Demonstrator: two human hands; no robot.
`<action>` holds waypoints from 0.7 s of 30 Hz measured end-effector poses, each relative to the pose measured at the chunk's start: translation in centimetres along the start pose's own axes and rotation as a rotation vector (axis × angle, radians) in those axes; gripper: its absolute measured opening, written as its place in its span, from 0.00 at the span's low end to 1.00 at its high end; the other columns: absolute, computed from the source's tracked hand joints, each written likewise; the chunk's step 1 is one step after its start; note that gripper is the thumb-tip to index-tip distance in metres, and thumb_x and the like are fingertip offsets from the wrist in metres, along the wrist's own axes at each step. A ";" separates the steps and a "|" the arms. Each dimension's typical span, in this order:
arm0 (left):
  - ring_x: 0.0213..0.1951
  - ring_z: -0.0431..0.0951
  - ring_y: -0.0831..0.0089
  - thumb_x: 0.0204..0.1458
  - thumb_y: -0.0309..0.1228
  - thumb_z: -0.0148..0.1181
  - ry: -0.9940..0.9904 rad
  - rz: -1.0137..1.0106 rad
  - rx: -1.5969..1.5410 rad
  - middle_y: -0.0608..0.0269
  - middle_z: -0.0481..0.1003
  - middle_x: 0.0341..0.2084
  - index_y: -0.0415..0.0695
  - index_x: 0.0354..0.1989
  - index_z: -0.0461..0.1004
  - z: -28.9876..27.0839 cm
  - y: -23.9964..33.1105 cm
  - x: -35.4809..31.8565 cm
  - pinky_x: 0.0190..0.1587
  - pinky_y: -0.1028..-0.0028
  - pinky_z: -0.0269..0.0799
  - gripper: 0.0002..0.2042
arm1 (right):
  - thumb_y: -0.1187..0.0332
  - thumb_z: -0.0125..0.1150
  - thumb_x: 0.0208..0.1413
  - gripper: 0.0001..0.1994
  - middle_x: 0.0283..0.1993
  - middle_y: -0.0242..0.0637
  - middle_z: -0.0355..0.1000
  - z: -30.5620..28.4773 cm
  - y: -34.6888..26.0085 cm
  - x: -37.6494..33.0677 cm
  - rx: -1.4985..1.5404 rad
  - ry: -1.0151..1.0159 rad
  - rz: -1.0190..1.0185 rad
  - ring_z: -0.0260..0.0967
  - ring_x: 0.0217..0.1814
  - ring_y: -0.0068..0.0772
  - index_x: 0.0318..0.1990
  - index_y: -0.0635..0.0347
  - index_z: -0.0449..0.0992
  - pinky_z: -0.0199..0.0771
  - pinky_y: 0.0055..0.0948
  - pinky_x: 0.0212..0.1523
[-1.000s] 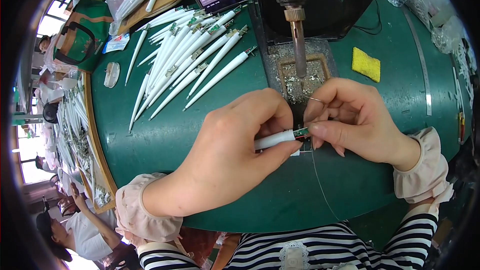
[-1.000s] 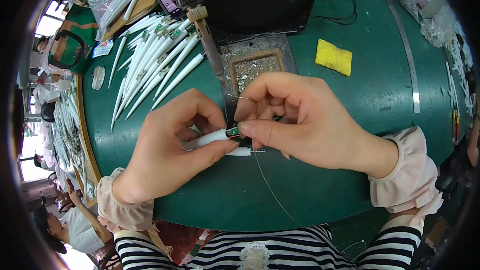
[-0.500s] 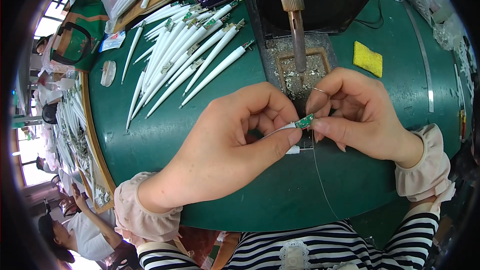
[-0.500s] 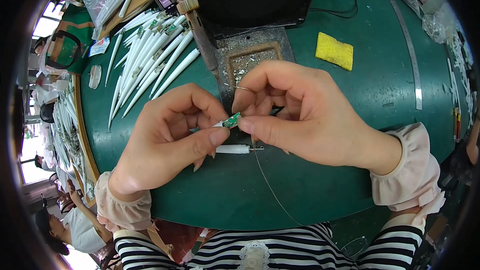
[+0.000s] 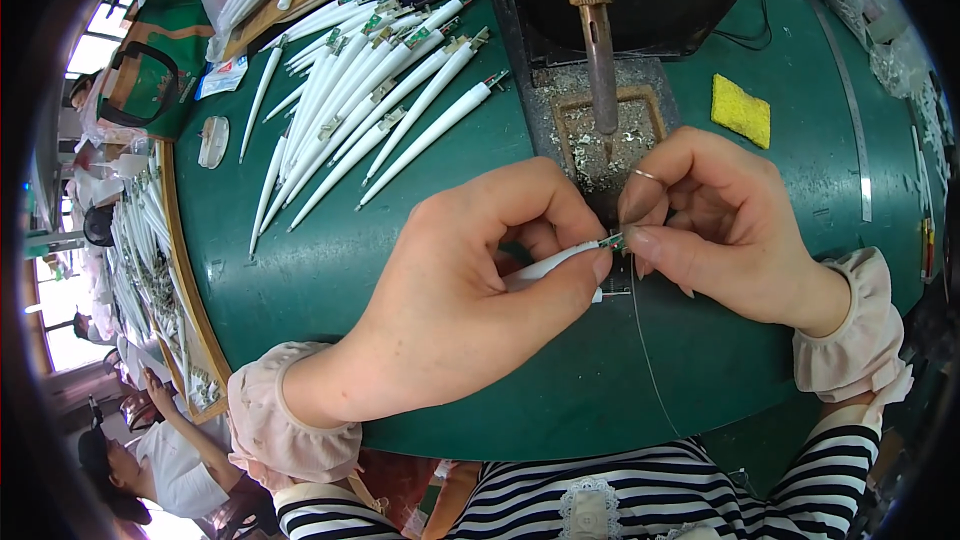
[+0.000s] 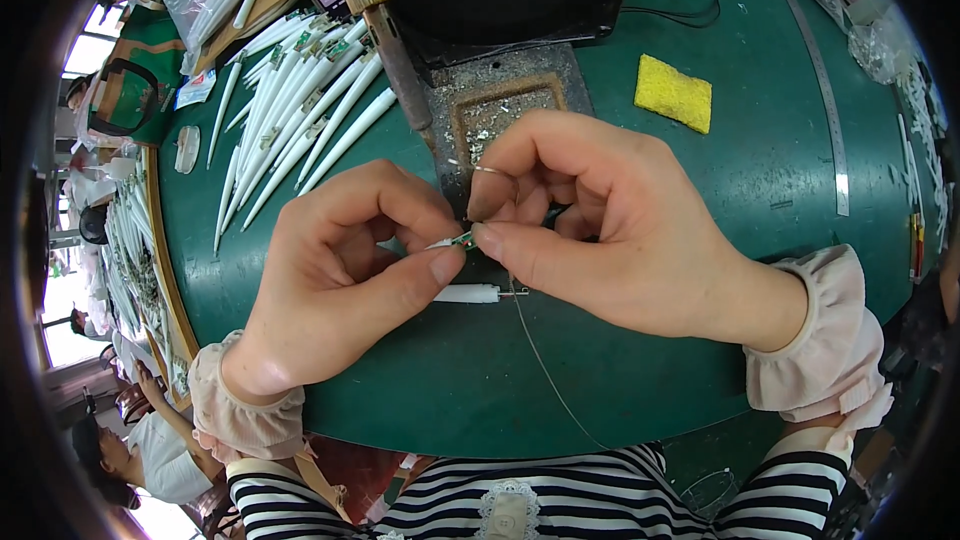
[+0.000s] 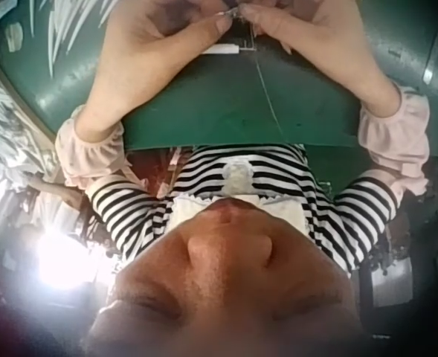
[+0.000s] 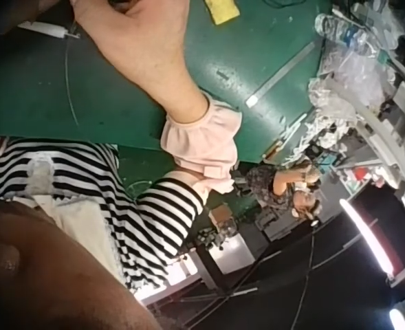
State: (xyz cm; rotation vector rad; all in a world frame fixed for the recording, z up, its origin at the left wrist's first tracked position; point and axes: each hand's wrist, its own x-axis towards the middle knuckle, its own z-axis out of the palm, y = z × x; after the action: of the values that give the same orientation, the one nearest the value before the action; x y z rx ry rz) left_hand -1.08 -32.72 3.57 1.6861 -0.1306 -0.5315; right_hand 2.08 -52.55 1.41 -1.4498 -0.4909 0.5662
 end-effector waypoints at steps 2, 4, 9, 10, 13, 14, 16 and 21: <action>0.32 0.66 0.82 0.44 0.17 0.56 0.007 0.015 -0.031 0.65 0.67 0.29 0.37 0.29 0.67 -0.2 -0.2 0.2 0.34 0.82 0.63 0.05 | 0.77 0.53 0.49 0.11 0.31 0.35 0.66 0.0 -0.3 0.0 -0.024 -0.005 -0.018 0.65 0.25 0.19 0.40 0.66 0.61 0.63 0.13 0.20; 0.32 0.67 0.82 0.44 0.17 0.56 0.012 0.031 -0.064 0.65 0.68 0.30 0.37 0.29 0.67 -0.3 -0.3 0.5 0.34 0.83 0.63 0.05 | 0.72 0.50 0.53 0.11 0.32 0.38 0.67 0.2 -1.2 0.0 0.102 0.094 0.114 0.66 0.24 0.21 0.42 0.65 0.58 0.62 0.13 0.19; 0.26 0.67 0.84 0.44 0.19 0.56 0.101 0.029 -0.172 0.64 0.69 0.30 0.38 0.29 0.67 -0.2 0.1 0.9 0.24 0.86 0.61 0.05 | 0.69 0.46 0.56 0.08 0.23 0.36 0.67 0.2 -0.7 0.0 -0.040 0.065 -0.018 0.61 0.16 0.17 0.35 0.61 0.56 0.56 0.10 0.15; 0.26 0.67 0.84 0.44 0.19 0.56 0.101 0.028 -0.172 0.64 0.69 0.30 0.38 0.29 0.67 -0.3 -0.1 1.1 0.24 0.86 0.61 0.05 | 0.69 0.46 0.56 0.07 0.21 0.36 0.67 0.3 -0.8 0.0 -0.063 0.072 -0.031 0.59 0.15 0.16 0.34 0.61 0.56 0.56 0.10 0.14; 0.23 0.67 0.84 0.45 0.20 0.56 0.124 0.115 -0.161 0.64 0.69 0.30 0.38 0.29 0.67 -0.4 -0.5 1.3 0.20 0.87 0.59 0.04 | 0.69 0.45 0.56 0.07 0.20 0.35 0.66 0.4 -0.7 0.2 -0.104 0.083 -0.056 0.57 0.14 0.14 0.34 0.61 0.56 0.55 0.10 0.14; 0.24 0.68 0.84 0.46 0.21 0.56 0.135 0.116 -0.158 0.65 0.69 0.30 0.38 0.29 0.68 -0.4 -0.4 1.3 0.21 0.87 0.59 0.04 | 0.69 0.45 0.56 0.07 0.20 0.35 0.66 0.4 -0.6 0.3 -0.126 0.088 -0.070 0.57 0.15 0.14 0.34 0.61 0.56 0.55 0.10 0.14; 0.24 0.68 0.85 0.46 0.21 0.56 0.147 0.117 -0.155 0.65 0.69 0.29 0.38 0.30 0.68 -0.5 -0.3 1.4 0.21 0.87 0.59 0.04 | 0.69 0.45 0.56 0.07 0.20 0.35 0.66 0.4 -0.5 0.4 -0.126 0.087 -0.086 0.57 0.15 0.14 0.34 0.61 0.56 0.55 0.10 0.14; 0.23 0.68 0.84 0.46 0.22 0.56 0.143 0.117 -0.198 0.64 0.69 0.28 0.38 0.30 0.68 -0.7 -0.2 1.5 0.20 0.87 0.59 0.05 | 0.68 0.45 0.57 0.08 0.21 0.35 0.66 0.3 -0.1 0.7 -0.120 0.117 -0.123 0.57 0.15 0.14 0.34 0.61 0.56 0.54 0.10 0.14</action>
State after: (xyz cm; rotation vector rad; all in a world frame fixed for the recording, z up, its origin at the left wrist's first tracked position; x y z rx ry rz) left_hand 0.52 -32.65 2.99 1.5073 -0.0698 -0.3246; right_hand 2.45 -51.84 1.53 -1.5451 -0.5241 0.3569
